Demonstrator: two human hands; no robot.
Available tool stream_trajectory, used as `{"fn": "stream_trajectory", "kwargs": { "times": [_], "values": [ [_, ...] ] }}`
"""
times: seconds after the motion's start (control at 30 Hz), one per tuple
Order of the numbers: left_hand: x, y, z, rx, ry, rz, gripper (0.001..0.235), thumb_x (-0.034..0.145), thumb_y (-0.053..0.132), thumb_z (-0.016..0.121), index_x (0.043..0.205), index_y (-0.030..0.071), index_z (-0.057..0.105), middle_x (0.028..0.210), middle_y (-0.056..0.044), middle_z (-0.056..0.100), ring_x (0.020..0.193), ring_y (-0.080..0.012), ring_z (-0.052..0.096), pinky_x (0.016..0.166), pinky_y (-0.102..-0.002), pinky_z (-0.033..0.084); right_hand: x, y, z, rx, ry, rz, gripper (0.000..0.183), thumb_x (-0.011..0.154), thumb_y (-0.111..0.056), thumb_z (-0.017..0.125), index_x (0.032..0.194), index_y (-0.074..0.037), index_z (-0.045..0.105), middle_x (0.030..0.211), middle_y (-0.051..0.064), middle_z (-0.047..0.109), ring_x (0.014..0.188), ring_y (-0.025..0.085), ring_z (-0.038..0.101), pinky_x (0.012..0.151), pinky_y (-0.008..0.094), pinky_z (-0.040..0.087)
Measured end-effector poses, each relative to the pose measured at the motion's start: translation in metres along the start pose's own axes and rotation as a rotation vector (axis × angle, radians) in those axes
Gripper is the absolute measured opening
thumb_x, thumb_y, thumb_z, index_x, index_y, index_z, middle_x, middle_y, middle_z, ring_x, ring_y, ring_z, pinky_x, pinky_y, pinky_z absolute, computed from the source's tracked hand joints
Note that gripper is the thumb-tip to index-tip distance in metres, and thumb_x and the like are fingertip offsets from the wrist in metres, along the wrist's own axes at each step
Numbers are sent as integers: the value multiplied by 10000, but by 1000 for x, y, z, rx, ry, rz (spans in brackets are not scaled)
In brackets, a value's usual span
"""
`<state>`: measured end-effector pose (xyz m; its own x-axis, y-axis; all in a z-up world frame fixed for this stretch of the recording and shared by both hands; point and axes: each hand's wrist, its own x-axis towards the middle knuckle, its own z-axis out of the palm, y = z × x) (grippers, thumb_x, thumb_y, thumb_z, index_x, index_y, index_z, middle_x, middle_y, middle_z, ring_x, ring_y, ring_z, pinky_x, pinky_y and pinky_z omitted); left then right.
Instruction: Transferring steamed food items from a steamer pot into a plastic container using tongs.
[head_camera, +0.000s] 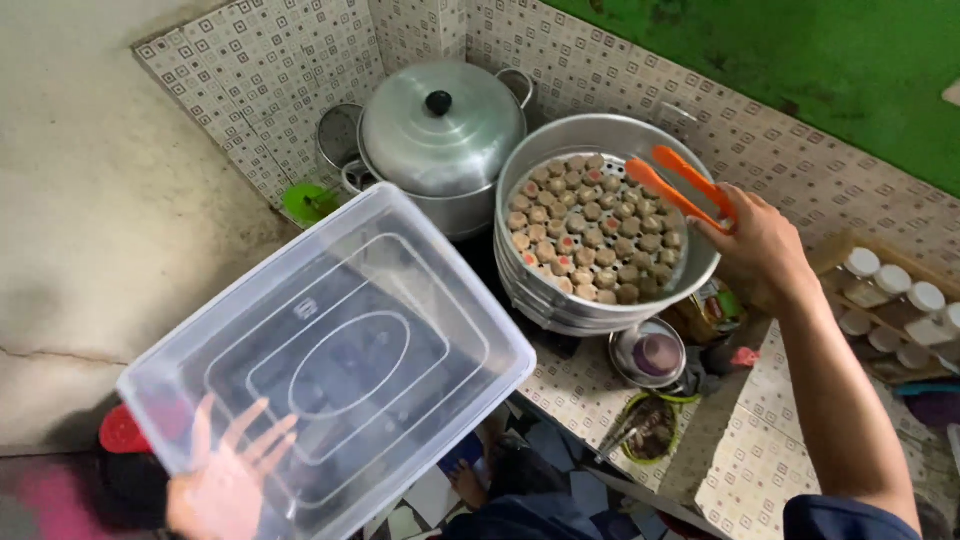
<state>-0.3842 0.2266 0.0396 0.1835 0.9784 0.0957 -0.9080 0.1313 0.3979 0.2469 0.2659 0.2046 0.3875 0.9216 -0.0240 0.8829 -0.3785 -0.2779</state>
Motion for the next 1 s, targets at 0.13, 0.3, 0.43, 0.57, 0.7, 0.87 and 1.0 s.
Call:
{"fn": "stream_trajectory", "kwargs": {
  "times": [0.13, 0.3, 0.43, 0.57, 0.7, 0.87, 1.0],
  "values": [
    [85, -20, -12, 171, 66, 24, 791, 811, 126, 683, 1538, 52, 380, 1331, -435, 542, 1139, -740, 449, 893, -736, 466, 92, 48, 47, -191, -43, -5, 572, 942, -490, 616, 1410, -169, 547, 1087, 150, 729, 918, 364, 702, 716, 530, 559],
    [205, -61, 6, 422, 337, -188, 716, 794, 274, 333, 1507, 205, 325, 1442, -376, 407, 1274, -739, 374, 997, -706, 367, 175, 59, 76, -602, -176, 15, 586, 954, -575, 547, 1469, -309, 461, 1115, 30, 682, 732, 232, 752, 515, 349, 654],
    [273, -93, 41, 579, 402, -278, 766, 785, 315, 331, 1540, 196, 285, 1378, -338, 476, 1205, -652, 489, 979, -638, 431, 226, 59, 92, -692, -180, 14, 684, 914, -749, 393, 1505, -404, 386, 793, 11, 670, 593, 160, 690, 429, 274, 601],
    [316, -107, 37, 607, 415, -360, 815, 777, 281, 326, 1582, 209, 220, 1371, -329, 476, 1191, -640, 495, 999, -632, 421, 286, 64, 116, -830, -217, -116, 597, 909, -675, 507, 1444, -412, 463, 740, -15, 659, 603, 134, 621, 487, 273, 550],
    [345, -112, 40, 640, 436, -438, 798, 798, 256, 309, 1590, 223, 209, 1398, -330, 471, 1185, -611, 511, 1016, -616, 418, 317, 44, 115, -986, -373, -185, 576, 930, -730, 420, 1391, -395, 504, 642, -71, 600, 497, 54, 587, 428, 180, 516],
    [378, -113, 12, 594, 433, -519, 829, 756, 233, 322, 1581, 224, 243, 1397, -329, 467, 1204, -644, 482, 1026, -656, 393, 332, 24, 110, -1053, -392, -336, 348, 1025, -449, 459, 1327, -279, 492, 969, 21, 617, 770, 151, 630, 511, 277, 624],
    [396, -113, -6, 559, 423, -583, 843, 748, 235, 336, 1586, 235, 242, 1412, -329, 463, 1216, -653, 471, 1015, -653, 390, 329, 22, 119, -1117, -165, -675, 893, 974, -277, 599, 1585, -536, 1, 1028, 43, 719, 512, 93, 524, 336, 216, 374]
  ]
}}
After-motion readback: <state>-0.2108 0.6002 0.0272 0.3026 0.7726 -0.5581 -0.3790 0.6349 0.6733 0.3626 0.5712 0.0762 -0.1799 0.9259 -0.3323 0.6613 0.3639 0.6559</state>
